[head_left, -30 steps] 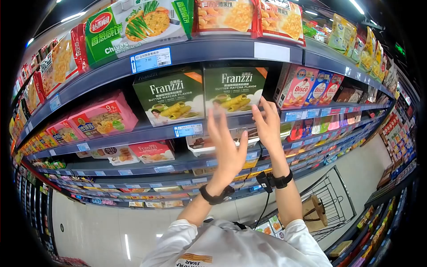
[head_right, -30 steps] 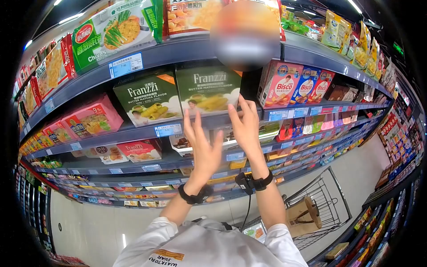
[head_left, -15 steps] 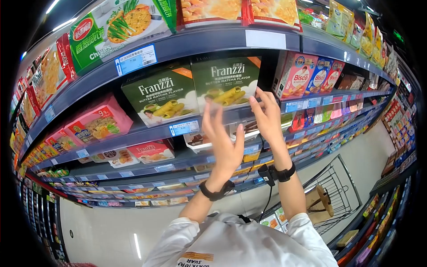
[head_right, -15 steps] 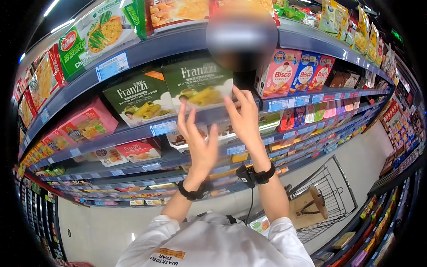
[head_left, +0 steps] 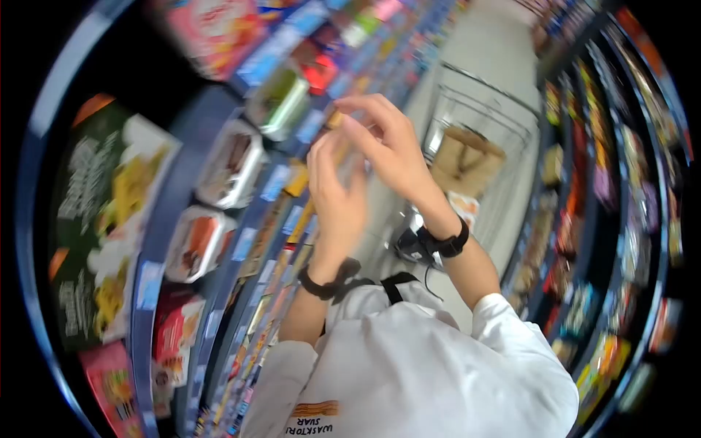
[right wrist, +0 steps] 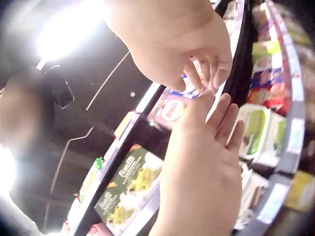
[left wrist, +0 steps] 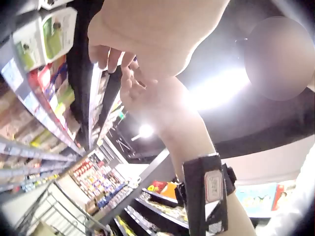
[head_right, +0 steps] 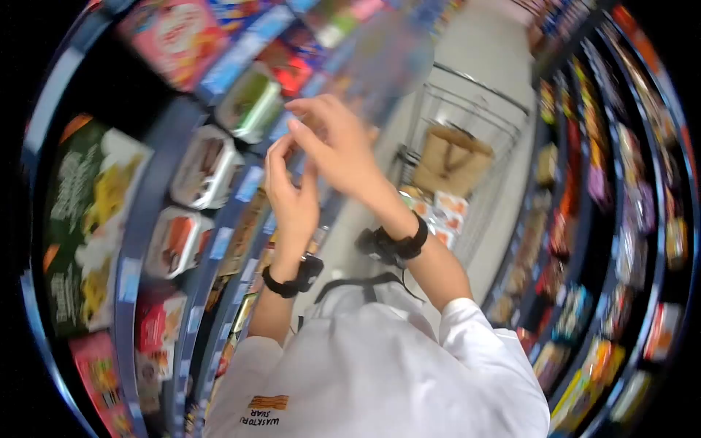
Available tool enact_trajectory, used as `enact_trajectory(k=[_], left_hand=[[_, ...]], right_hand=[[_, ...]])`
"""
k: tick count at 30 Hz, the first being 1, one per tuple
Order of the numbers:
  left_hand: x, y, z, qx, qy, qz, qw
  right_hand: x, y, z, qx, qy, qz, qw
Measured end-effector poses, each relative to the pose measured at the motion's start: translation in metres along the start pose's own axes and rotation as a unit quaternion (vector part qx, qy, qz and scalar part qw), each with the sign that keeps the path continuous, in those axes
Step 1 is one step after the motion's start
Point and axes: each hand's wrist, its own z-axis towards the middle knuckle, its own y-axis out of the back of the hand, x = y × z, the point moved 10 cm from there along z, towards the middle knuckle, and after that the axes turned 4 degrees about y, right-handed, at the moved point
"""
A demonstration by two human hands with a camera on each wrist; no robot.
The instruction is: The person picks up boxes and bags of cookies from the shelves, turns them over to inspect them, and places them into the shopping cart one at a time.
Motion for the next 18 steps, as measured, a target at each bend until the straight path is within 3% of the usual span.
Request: enact_trajectory(k=[3, 4, 5, 8, 12, 14, 16, 17, 18], left_hand=[[0.02, -0.072, -0.019, 0.14, 0.017, -0.056, 0.988], [0.026, -0.095, -0.03, 0.182, 0.022, -0.07, 0.981], [0.029, -0.115, -0.039, 0.22, 0.027, -0.083, 0.972], [0.019, -0.16, -0.06, 0.323, 0.035, -0.158, 0.933], [-0.015, -0.181, -0.061, 0.377, 0.026, -0.212, 0.901], [-0.024, -0.186, -0.056, 0.39, 0.011, -0.206, 0.897], [-0.029, -0.191, -0.049, 0.389, -0.002, -0.209, 0.897], [-0.034, -0.192, -0.045, 0.388, -0.009, -0.21, 0.897], [-0.038, -0.192, -0.04, 0.393, 0.005, -0.198, 0.898]], right_hand=[[-0.055, 0.062, -0.048, -0.035, -0.121, -0.012, 0.992], [-0.072, 0.087, -0.066, -0.031, -0.153, -0.079, 0.985], [-0.078, 0.112, -0.082, -0.023, -0.139, -0.105, 0.985], [-0.047, 0.193, -0.13, 0.006, -0.242, -0.217, 0.946], [0.053, 0.337, -0.191, -0.059, -0.339, -0.363, 0.866], [0.131, 0.398, -0.21, -0.097, -0.336, -0.413, 0.841], [0.208, 0.466, -0.237, -0.125, -0.388, -0.501, 0.763], [0.25, 0.497, -0.245, -0.134, -0.398, -0.599, 0.682], [0.287, 0.526, -0.25, -0.138, -0.391, -0.614, 0.672]])
